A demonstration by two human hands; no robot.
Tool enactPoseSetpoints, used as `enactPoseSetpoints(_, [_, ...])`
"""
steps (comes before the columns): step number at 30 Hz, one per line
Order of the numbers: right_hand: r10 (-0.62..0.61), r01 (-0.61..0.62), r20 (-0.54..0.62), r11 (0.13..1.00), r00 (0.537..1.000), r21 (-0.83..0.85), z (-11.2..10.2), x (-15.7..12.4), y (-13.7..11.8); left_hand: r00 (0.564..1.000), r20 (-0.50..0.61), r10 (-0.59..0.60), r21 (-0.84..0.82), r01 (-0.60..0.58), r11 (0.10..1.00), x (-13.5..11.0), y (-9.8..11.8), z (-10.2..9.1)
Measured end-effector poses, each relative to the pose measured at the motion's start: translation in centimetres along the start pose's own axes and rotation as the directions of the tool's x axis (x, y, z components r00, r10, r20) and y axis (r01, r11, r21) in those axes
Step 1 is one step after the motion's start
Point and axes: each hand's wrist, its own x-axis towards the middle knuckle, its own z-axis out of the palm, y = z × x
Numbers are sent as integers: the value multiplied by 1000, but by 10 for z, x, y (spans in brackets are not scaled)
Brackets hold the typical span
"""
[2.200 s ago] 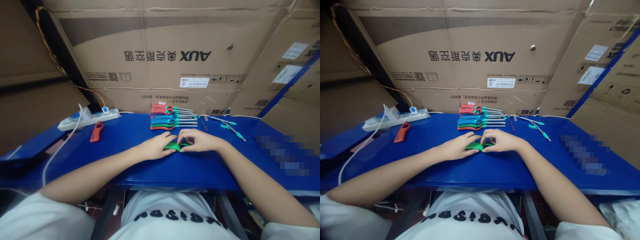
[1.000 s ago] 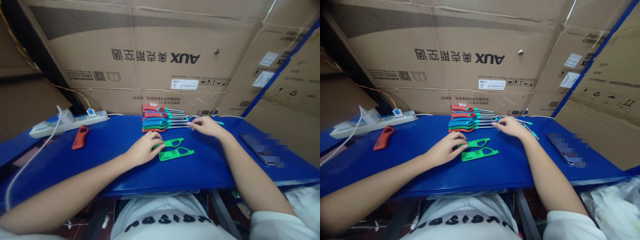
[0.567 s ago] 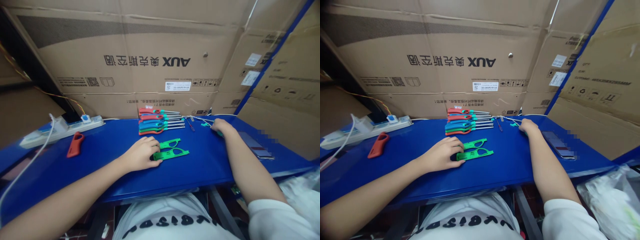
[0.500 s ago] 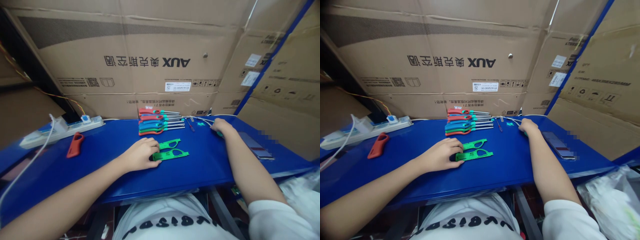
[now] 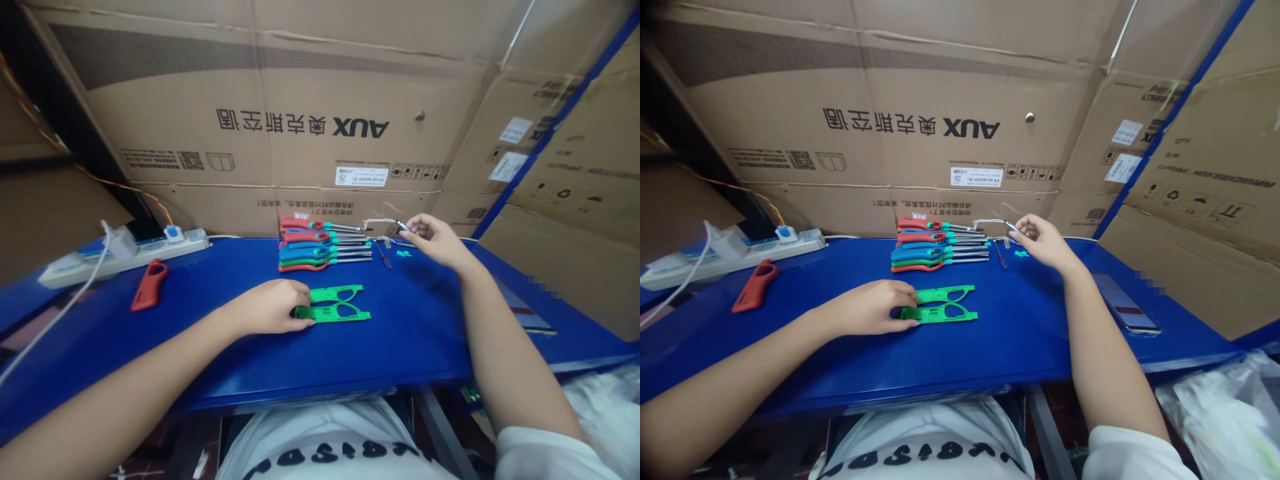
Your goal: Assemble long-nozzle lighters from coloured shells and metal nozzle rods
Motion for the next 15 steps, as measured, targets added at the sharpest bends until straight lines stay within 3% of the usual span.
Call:
enactPoseSetpoints(3, [-83,77,74,993,994,91,13,-9,-23,997,73,28,-21,-27,999,-2,-5,-8])
enactPoseSetpoints(4, [-89,79,103,992,991,98,17,-12,-30,999,37,18,-28,-17,999,-2,-5,-9])
enactPoseSetpoints(6, [-115,99,149,989,982,113,25,-18,-42,991,-134,-23,-49,16,999,0,-5,-7])
enactPoseSetpoints(7, [-144,127,158,985,977,114,29,-20,-46,964,-258,-59,-77,40,996,1,-4,-5])
enactPoseSetpoints(10, [-261,247,164,964,951,98,42,-25,-54,828,-529,-184,-260,49,964,5,1,6])
enactPoseSetpoints(11, [-294,283,175,955,940,87,45,-27,-56,808,-550,-211,-329,23,944,6,4,11])
enactPoseSetpoints(15, [-354,357,273,933,894,43,55,-29,-59,799,-541,-262,-467,-26,884,8,11,22])
